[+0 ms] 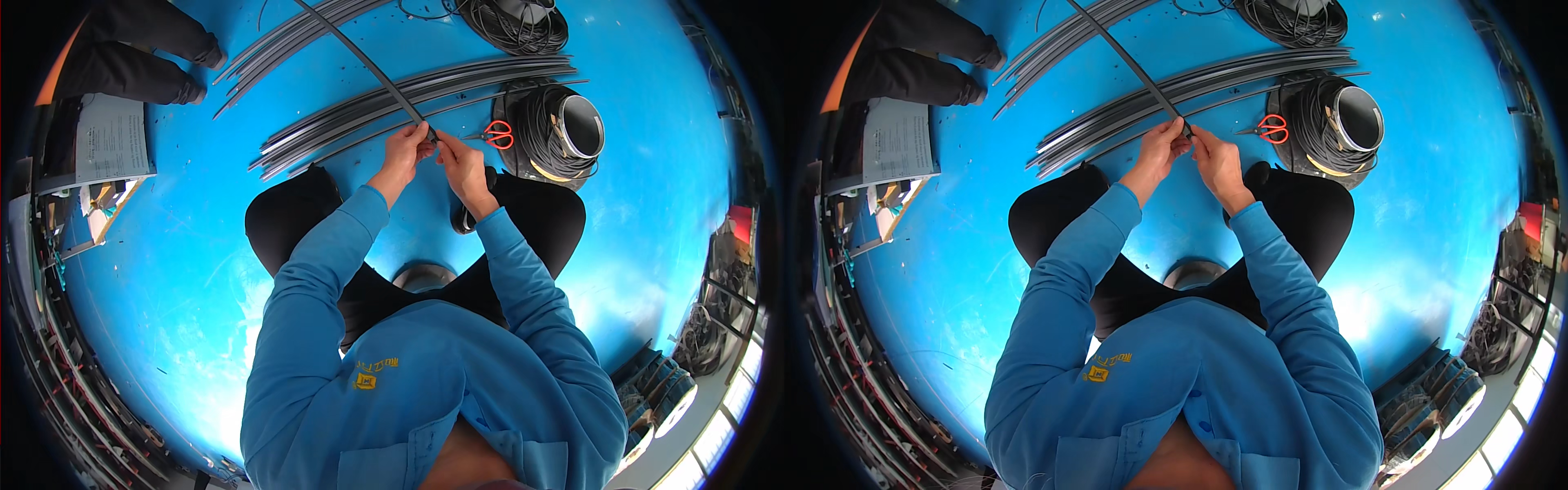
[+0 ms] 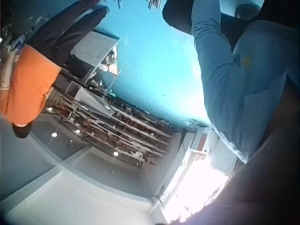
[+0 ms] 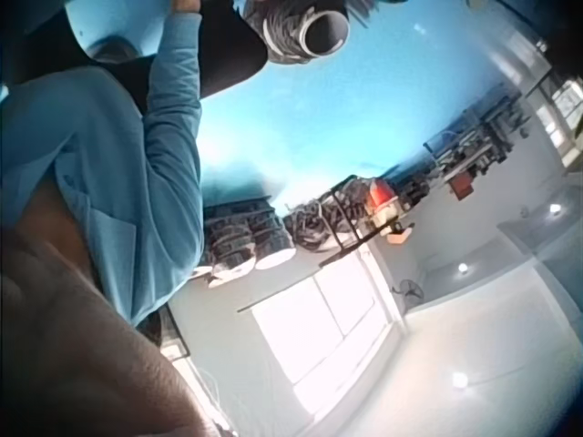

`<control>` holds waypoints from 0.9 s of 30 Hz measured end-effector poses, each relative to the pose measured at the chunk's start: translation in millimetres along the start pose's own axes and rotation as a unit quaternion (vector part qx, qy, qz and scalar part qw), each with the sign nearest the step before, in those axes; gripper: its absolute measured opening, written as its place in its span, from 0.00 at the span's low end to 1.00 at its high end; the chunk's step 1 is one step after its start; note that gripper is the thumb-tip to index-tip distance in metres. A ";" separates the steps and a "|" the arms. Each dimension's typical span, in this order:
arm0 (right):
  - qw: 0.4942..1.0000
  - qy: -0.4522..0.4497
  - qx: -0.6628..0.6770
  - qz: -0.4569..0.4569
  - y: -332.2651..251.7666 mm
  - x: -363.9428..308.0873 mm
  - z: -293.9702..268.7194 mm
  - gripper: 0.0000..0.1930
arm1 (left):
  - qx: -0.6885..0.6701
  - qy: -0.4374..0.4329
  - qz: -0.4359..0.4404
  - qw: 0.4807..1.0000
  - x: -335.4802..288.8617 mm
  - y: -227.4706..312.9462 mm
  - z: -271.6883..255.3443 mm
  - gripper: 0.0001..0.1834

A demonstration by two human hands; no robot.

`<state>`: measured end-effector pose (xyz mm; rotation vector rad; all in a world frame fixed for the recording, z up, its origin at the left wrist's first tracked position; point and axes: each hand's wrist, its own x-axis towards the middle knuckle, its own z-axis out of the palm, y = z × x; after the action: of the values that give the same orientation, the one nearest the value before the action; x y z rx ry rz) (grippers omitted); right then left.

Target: Bundling several long metal strips together using wire ties on the floor.

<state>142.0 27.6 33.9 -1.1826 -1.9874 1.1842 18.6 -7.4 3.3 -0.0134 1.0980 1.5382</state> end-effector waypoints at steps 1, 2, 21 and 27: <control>1.000 -0.004 -0.007 -0.005 1.2 3.3 1.3 0.12 | -0.002 -0.011 0.001 1.000 -1.0 -0.8 0.4 0.10; 1.000 -0.008 -0.014 -0.011 2.4 6.6 2.5 0.12 | -0.004 -0.022 0.002 1.000 -2.1 -1.8 0.9 0.10; 0.990 -0.010 -0.125 -0.064 0.7 -7.4 0.4 0.13 | -0.019 -0.019 -0.010 1.000 4.7 -6.5 -13.2 0.10; 0.988 -0.026 -0.147 -0.042 2.3 12.6 -8.0 0.14 | -0.021 -0.018 -0.004 1.000 -0.5 -13.6 -17.6 0.11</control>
<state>143.3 42.5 35.8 -1.2028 -2.2872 0.9101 19.8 -20.6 -14.6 -0.0193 1.0374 1.5473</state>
